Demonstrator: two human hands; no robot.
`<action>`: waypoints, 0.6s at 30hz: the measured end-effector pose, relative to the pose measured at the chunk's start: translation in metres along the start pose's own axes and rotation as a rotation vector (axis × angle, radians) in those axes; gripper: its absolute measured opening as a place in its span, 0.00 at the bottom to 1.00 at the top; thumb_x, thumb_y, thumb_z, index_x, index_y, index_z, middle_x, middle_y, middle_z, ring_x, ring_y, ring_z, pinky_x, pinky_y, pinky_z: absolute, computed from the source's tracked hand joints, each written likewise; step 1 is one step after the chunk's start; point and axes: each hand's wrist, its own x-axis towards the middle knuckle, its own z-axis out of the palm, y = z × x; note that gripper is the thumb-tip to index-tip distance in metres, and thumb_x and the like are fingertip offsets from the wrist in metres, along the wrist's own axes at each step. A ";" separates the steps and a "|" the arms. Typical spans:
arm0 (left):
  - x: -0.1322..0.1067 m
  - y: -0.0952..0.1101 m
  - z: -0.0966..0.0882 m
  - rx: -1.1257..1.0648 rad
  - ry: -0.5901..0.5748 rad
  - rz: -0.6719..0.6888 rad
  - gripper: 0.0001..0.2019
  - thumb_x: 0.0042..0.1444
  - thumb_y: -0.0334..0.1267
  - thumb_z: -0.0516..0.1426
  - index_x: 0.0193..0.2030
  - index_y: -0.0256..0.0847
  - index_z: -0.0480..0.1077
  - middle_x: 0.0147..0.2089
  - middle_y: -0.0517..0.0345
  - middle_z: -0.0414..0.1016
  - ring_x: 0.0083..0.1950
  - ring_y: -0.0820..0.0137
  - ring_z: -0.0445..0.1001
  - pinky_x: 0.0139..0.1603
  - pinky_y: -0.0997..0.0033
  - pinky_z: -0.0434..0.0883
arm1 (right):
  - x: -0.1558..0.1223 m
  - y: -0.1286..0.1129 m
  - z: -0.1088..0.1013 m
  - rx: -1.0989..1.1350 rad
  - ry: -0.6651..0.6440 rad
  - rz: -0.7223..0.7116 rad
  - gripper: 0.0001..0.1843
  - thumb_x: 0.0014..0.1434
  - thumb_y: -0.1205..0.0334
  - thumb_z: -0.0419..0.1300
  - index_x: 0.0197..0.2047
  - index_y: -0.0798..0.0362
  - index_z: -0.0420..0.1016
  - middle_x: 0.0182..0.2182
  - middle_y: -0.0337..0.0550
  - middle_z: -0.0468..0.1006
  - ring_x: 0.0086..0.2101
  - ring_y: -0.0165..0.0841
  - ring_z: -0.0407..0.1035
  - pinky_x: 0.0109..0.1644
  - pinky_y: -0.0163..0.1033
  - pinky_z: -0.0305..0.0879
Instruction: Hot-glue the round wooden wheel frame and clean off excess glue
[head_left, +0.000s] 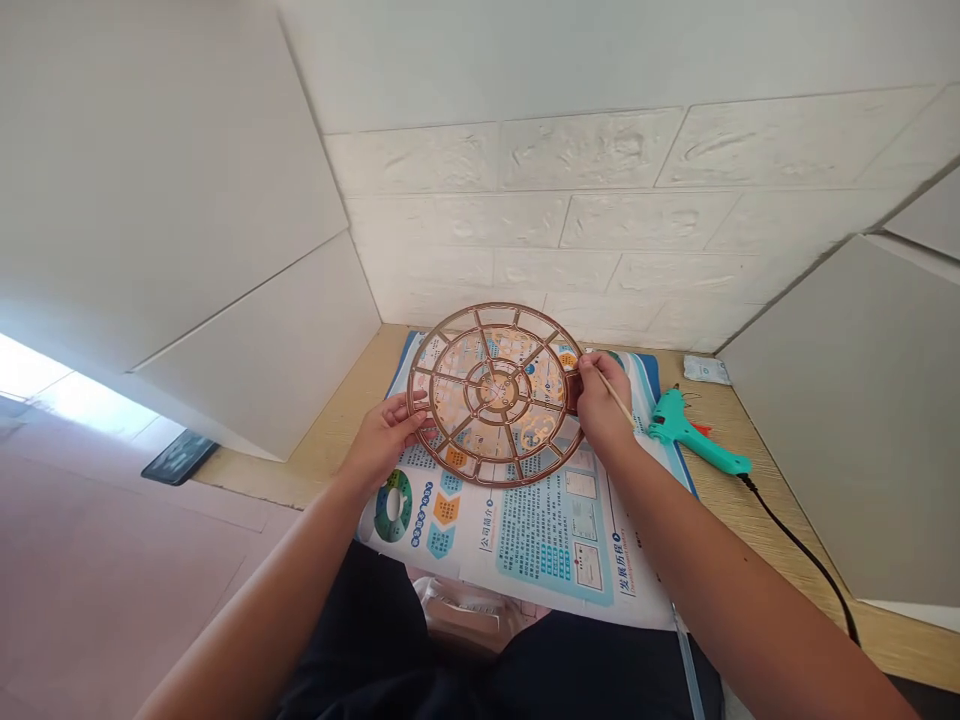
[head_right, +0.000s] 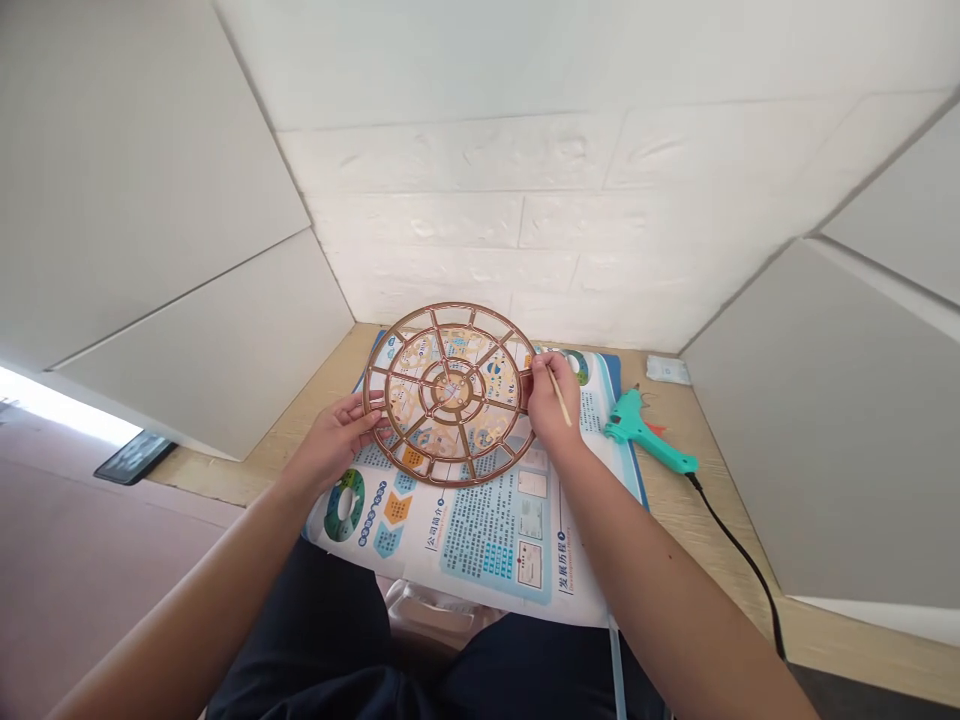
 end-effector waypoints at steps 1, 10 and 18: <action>-0.001 0.001 -0.002 -0.004 -0.014 -0.018 0.25 0.45 0.36 0.72 0.52 0.36 0.77 0.43 0.52 0.83 0.41 0.68 0.81 0.42 0.69 0.80 | 0.000 -0.001 0.000 0.006 0.021 0.019 0.17 0.66 0.43 0.53 0.34 0.47 0.62 0.23 0.34 0.65 0.22 0.32 0.59 0.24 0.37 0.58; 0.000 -0.003 -0.006 0.100 0.038 -0.048 0.16 0.49 0.38 0.67 0.45 0.35 0.77 0.42 0.49 0.83 0.36 0.64 0.82 0.43 0.62 0.81 | 0.005 0.008 0.000 -0.086 0.030 0.028 0.19 0.65 0.40 0.56 0.33 0.46 0.65 0.23 0.35 0.67 0.24 0.34 0.62 0.27 0.39 0.62; 0.003 -0.032 -0.012 0.474 0.087 0.265 0.30 0.60 0.39 0.59 0.70 0.36 0.66 0.65 0.40 0.74 0.62 0.53 0.77 0.65 0.47 0.74 | 0.008 0.016 -0.001 -0.345 -0.016 -0.059 0.11 0.62 0.51 0.57 0.42 0.47 0.68 0.33 0.45 0.75 0.35 0.43 0.71 0.42 0.52 0.70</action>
